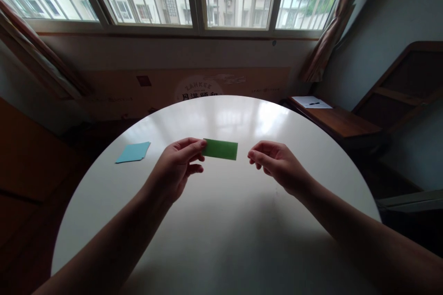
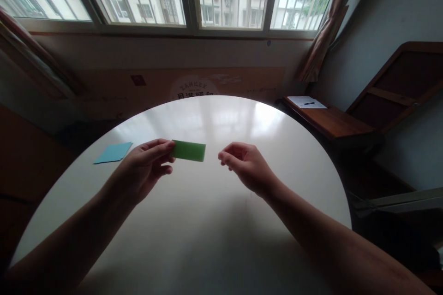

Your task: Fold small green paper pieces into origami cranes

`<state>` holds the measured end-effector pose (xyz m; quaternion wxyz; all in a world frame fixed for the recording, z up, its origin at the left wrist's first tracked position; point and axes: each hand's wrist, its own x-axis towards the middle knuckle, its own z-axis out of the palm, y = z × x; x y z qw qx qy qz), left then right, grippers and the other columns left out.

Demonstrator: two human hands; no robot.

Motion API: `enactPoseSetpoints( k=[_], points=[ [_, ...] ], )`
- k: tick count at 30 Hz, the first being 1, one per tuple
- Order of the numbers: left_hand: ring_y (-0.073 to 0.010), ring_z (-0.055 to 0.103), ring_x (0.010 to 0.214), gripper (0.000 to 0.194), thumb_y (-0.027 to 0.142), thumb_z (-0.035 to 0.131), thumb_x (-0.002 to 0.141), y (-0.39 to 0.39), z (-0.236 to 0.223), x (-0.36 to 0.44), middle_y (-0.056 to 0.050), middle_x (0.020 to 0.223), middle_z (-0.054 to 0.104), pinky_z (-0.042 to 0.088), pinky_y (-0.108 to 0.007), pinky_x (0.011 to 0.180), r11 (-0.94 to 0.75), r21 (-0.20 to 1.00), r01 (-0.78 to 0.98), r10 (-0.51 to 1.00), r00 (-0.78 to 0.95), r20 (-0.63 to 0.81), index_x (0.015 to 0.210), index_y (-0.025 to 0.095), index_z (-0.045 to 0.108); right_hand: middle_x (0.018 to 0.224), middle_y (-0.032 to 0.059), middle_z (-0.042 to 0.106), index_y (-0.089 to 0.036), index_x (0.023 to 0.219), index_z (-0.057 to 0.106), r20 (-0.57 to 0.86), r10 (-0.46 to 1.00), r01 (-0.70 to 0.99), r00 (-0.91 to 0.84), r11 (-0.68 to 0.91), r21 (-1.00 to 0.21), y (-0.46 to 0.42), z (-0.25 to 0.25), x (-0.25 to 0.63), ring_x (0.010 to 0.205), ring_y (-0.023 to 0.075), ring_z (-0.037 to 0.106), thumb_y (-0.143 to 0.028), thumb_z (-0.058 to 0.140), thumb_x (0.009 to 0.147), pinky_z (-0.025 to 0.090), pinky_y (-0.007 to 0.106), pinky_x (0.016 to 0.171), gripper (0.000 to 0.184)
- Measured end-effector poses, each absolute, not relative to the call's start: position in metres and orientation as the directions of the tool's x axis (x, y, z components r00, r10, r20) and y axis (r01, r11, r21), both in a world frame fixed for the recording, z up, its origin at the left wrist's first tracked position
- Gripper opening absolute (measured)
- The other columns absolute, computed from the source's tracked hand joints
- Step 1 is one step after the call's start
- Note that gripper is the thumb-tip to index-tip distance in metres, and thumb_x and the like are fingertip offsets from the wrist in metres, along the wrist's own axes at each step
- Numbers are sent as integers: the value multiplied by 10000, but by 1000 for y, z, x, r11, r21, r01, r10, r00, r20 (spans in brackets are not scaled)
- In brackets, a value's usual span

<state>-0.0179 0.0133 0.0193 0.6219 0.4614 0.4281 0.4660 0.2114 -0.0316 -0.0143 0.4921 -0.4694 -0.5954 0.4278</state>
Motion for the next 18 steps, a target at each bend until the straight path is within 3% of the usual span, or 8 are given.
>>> enactPoseSetpoints(
  k=[3,7,10,13,16,18],
  points=[
    [-79,524,585,290,317,859,630,12,15,-13,36,664,564,392,-162,456,235,941,-245,959,215,-184,767,151,665,801,18,626,-172,1023,653,204,978,90,-52,208,-974,-33,-19,206,674,121,542,-319,634,897,431,230,556,195],
    [-58,488,535,279,296,844,647,6,10,-5,43,670,537,323,-159,421,450,860,-242,864,361,-351,773,144,647,1064,59,607,-265,1350,512,331,937,127,-109,344,-930,-37,-22,202,853,164,583,-216,679,840,489,259,613,538],
    [-51,471,525,284,296,836,650,3,8,-3,36,688,534,286,-156,414,537,826,-174,791,444,-421,802,136,657,1175,89,592,-272,1243,620,497,848,170,-183,525,-834,-39,-20,202,1020,212,579,-203,706,832,514,297,696,426],
    [-40,436,517,278,302,826,654,1,7,-3,32,708,537,231,-150,405,563,823,-77,732,509,-453,793,133,656,1128,95,614,-239,1039,718,598,763,169,-245,641,-749,-41,-17,202,1028,227,594,-223,751,817,514,324,746,225],
    [-46,454,544,288,361,802,695,0,9,-5,11,775,566,211,-142,402,543,838,55,663,584,-468,804,137,658,1052,90,634,-212,905,729,604,762,124,-235,640,-759,-43,-14,200,961,218,612,-232,774,802,507,330,748,114],
    [-85,534,622,318,439,743,759,0,9,-6,-28,885,606,267,-145,401,434,888,150,687,583,-434,865,146,676,981,78,644,-199,868,719,559,808,37,-186,574,-818,-44,-13,198,894,203,618,-235,760,816,500,318,715,74]
  ],
)
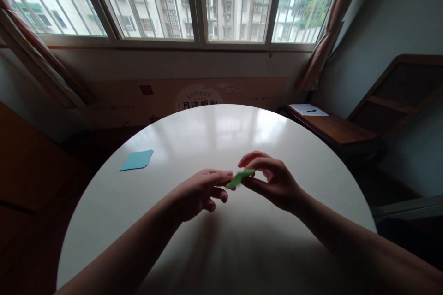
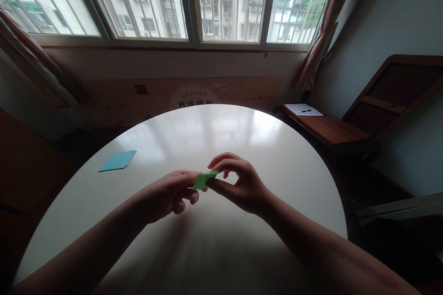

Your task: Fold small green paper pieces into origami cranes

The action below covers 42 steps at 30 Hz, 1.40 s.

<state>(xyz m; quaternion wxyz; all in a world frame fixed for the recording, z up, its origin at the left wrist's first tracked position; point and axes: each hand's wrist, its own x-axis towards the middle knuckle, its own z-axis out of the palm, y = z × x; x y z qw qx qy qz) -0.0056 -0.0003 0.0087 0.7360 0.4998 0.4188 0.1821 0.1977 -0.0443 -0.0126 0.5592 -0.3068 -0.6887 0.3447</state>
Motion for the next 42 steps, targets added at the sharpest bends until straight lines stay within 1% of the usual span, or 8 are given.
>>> enactPoseSetpoints(
  k=[3,6,15,22,27,34,37,42],
  points=[
    [-137,580,678,362,491,630,854,-1,8,-6,-62,892,639,388,-184,425,59,958,280,865,464,-189,926,142,693,810,33,637,-181,836,697,398,906,-135,-145,380,-915,-44,-14,196,721,149,584,-242,753,818,463,264,612,84],
    [-132,555,620,357,478,610,882,-4,9,-6,-35,736,626,442,-200,450,-226,935,272,907,409,100,909,135,705,693,-7,592,-168,777,658,238,960,-199,-145,208,-958,-43,-18,194,583,100,493,-256,755,803,382,213,500,134],
    [-91,518,516,174,303,723,805,-18,16,2,8,618,610,436,-162,398,-151,984,91,874,477,90,827,130,730,696,-10,590,-167,811,649,179,964,-228,-198,132,-965,-51,-17,189,558,93,493,-295,740,820,360,182,435,157],
    [-93,522,530,111,244,738,784,-21,17,3,10,626,604,449,-166,422,-170,977,132,842,534,74,820,140,742,644,-23,560,-164,828,675,133,978,-290,-162,82,-954,-57,-13,185,521,78,468,-358,745,841,344,172,425,206],
    [-105,531,564,121,248,720,799,-26,21,3,-20,681,628,454,-181,439,-306,939,156,831,525,183,776,129,731,623,-31,545,-164,813,686,76,979,-329,-190,9,-944,-60,-10,185,514,62,449,-338,744,852,310,156,431,187],
    [-99,526,510,138,263,704,827,-23,22,2,-1,628,604,463,-186,415,-264,950,169,837,529,139,788,133,724,700,-11,602,-166,809,702,61,976,-368,-211,-22,-930,-61,-9,186,616,82,536,-300,754,847,400,168,523,149],
    [-104,572,560,105,244,711,832,-20,24,-1,-30,732,666,481,-174,424,-426,884,194,821,494,287,836,142,738,688,-15,599,-164,792,696,60,980,-345,-189,-9,-938,-61,-10,188,616,86,536,-301,758,840,404,172,526,158],
    [-88,637,639,140,142,747,803,-16,29,-12,-50,911,717,540,-154,509,-796,563,223,584,531,614,941,166,748,662,-12,582,-155,779,703,45,981,-278,-189,-10,-960,-61,-11,189,595,97,517,-309,761,825,394,190,515,170]
  ],
)
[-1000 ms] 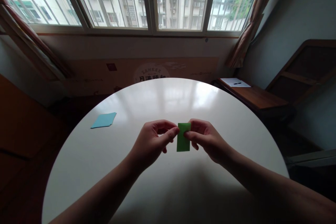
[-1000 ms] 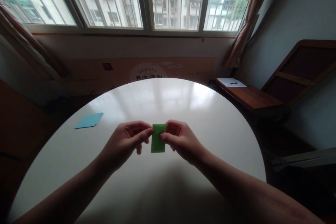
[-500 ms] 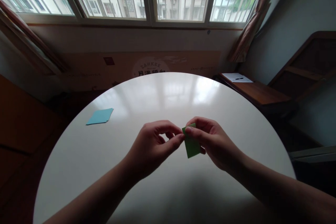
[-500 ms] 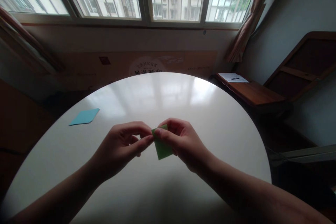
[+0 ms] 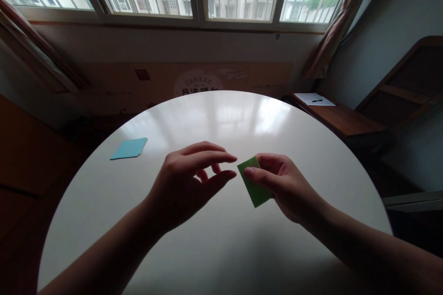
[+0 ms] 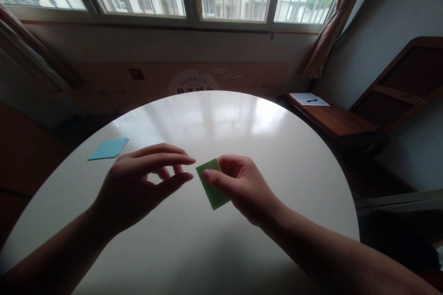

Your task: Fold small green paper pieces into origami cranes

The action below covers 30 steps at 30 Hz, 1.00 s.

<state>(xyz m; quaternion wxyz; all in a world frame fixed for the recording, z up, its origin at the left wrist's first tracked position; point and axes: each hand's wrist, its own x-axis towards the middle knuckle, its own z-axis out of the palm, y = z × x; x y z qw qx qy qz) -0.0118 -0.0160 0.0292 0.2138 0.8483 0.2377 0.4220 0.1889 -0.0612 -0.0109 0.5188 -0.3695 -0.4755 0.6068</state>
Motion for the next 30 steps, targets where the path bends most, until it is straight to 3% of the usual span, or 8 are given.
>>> enactPoseSetpoints(
  k=[4,30],
  points=[
    [-92,651,647,160,150,743,814,-16,32,-17,-54,938,725,556,-165,524,-864,450,224,488,590,644,972,180,746,663,-4,582,-151,792,713,76,972,-248,-220,19,-969,-63,-10,188,589,102,509,-284,747,833,377,195,504,143],
    [-114,684,705,104,186,692,871,-15,30,-15,-53,917,728,604,-208,671,-899,386,206,422,643,639,957,195,750,657,-1,587,-158,798,721,104,966,-210,-238,54,-976,-64,-9,189,572,102,512,-275,742,828,383,199,486,123]
  ],
)
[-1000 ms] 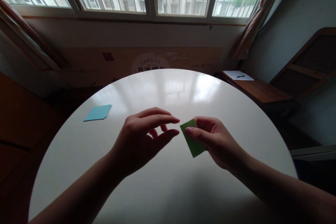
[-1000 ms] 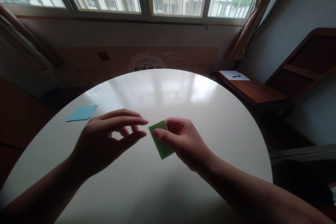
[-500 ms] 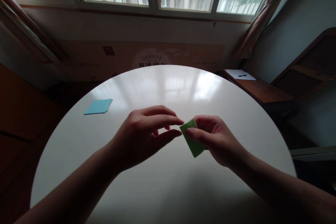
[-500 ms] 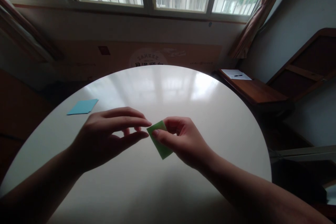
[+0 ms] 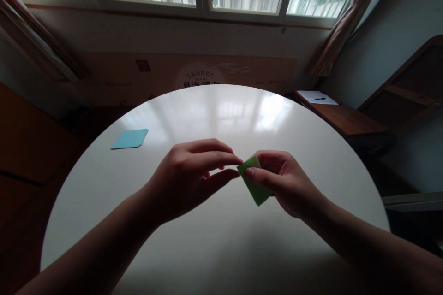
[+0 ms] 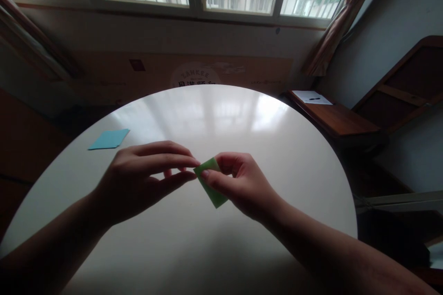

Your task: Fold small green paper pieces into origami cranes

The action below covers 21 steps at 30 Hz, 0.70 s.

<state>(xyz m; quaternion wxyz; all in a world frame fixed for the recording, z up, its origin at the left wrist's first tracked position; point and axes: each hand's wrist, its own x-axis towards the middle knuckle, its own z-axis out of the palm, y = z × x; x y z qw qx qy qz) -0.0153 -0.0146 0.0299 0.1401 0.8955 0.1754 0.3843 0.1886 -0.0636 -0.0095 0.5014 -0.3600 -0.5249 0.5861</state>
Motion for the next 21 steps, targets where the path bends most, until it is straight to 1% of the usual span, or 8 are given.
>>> enactPoseSetpoints(
  k=[10,17,21],
  points=[
    [-130,702,733,104,176,712,852,-15,31,-15,-52,910,735,609,-216,694,-905,374,204,412,635,653,946,192,754,663,6,613,-153,796,744,87,964,-215,-250,32,-976,-64,-8,190,574,97,528,-251,751,821,388,190,488,101],
    [-136,707,747,112,185,711,855,-15,29,-16,-49,913,739,610,-218,682,-903,377,205,418,619,665,955,212,755,653,3,612,-149,795,734,72,968,-191,-241,26,-981,-63,-8,190,547,94,506,-276,757,811,364,194,469,130],
    [-134,705,745,113,194,712,858,-16,29,-16,-46,919,739,607,-216,683,-910,356,213,407,621,670,960,219,753,648,1,606,-149,769,717,77,969,-181,-233,35,-983,-63,-9,190,540,92,493,-290,760,808,353,196,465,153]
  ],
)
